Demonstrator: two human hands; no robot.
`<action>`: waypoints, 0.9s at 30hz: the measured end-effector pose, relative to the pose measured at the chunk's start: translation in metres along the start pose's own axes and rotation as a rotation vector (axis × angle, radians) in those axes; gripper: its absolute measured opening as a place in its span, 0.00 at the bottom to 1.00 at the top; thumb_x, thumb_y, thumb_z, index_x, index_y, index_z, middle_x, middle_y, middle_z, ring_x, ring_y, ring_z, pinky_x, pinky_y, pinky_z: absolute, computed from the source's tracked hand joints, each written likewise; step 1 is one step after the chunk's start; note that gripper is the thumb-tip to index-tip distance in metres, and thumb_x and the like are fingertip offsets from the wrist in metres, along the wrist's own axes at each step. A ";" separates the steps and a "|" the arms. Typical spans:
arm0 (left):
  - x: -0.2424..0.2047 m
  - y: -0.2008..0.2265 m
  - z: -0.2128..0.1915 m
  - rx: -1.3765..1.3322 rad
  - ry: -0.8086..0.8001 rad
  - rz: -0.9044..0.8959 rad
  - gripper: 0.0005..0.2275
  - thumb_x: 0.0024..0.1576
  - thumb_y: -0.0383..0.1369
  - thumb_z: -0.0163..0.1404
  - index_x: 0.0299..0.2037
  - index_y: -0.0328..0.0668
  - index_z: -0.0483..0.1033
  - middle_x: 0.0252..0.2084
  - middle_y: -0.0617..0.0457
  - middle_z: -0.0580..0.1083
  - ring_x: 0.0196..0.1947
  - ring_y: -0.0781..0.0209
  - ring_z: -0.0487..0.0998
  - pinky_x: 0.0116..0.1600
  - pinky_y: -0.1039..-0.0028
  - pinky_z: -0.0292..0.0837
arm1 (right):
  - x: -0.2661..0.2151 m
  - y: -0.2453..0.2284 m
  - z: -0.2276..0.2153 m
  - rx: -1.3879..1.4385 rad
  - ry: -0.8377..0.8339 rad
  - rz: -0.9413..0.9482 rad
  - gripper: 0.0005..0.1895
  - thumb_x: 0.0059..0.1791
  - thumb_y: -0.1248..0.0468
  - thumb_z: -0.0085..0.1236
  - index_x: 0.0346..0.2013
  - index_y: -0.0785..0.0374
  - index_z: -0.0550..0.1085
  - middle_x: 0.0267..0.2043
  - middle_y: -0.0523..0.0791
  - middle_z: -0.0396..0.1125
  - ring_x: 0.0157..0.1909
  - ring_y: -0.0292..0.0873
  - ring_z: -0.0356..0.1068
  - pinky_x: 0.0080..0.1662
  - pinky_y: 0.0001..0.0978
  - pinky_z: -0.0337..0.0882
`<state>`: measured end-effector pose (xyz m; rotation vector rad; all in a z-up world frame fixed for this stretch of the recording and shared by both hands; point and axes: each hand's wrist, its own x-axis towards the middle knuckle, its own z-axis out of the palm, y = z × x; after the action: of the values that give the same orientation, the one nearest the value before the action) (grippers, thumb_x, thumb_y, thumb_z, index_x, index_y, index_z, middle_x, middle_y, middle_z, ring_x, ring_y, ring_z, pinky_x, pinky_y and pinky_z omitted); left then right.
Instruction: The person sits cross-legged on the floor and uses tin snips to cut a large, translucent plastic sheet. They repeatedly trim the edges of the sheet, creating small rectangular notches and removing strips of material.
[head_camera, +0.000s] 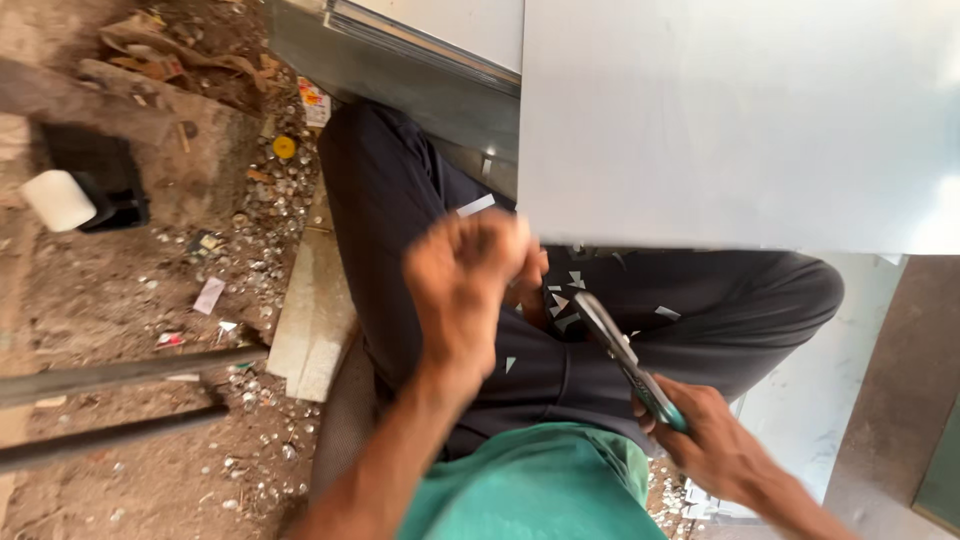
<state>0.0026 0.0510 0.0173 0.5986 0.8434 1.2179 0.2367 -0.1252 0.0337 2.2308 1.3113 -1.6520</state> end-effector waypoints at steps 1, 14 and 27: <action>-0.006 -0.004 0.001 -0.011 0.040 -0.043 0.05 0.59 0.27 0.58 0.39 0.32 0.78 0.32 0.47 0.80 0.29 0.64 0.81 0.36 0.74 0.81 | -0.001 -0.005 -0.010 -0.004 -0.054 -0.080 0.13 0.41 0.68 0.46 0.39 0.66 0.73 0.36 0.50 0.73 0.36 0.45 0.73 0.42 0.40 0.73; -0.014 -0.012 -0.004 -0.118 0.133 -0.108 0.06 0.61 0.20 0.57 0.44 0.30 0.73 0.35 0.45 0.79 0.37 0.62 0.83 0.46 0.72 0.84 | 0.044 -0.063 -0.094 -0.299 -0.390 0.005 0.35 0.34 0.64 0.50 0.58 0.64 0.69 0.51 0.52 0.71 0.53 0.51 0.70 0.53 0.50 0.70; 0.016 0.012 -0.020 0.267 -0.255 -0.045 0.06 0.66 0.27 0.55 0.46 0.32 0.72 0.35 0.47 0.74 0.37 0.63 0.73 0.48 0.78 0.72 | 0.041 -0.026 -0.097 -0.557 -0.286 0.272 0.14 0.49 0.68 0.43 0.43 0.61 0.76 0.19 0.46 0.68 0.16 0.43 0.69 0.28 0.38 0.71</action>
<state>-0.0189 0.0692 0.0112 0.9250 0.8031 0.9695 0.2948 -0.0355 0.0510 1.6886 1.1507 -1.2538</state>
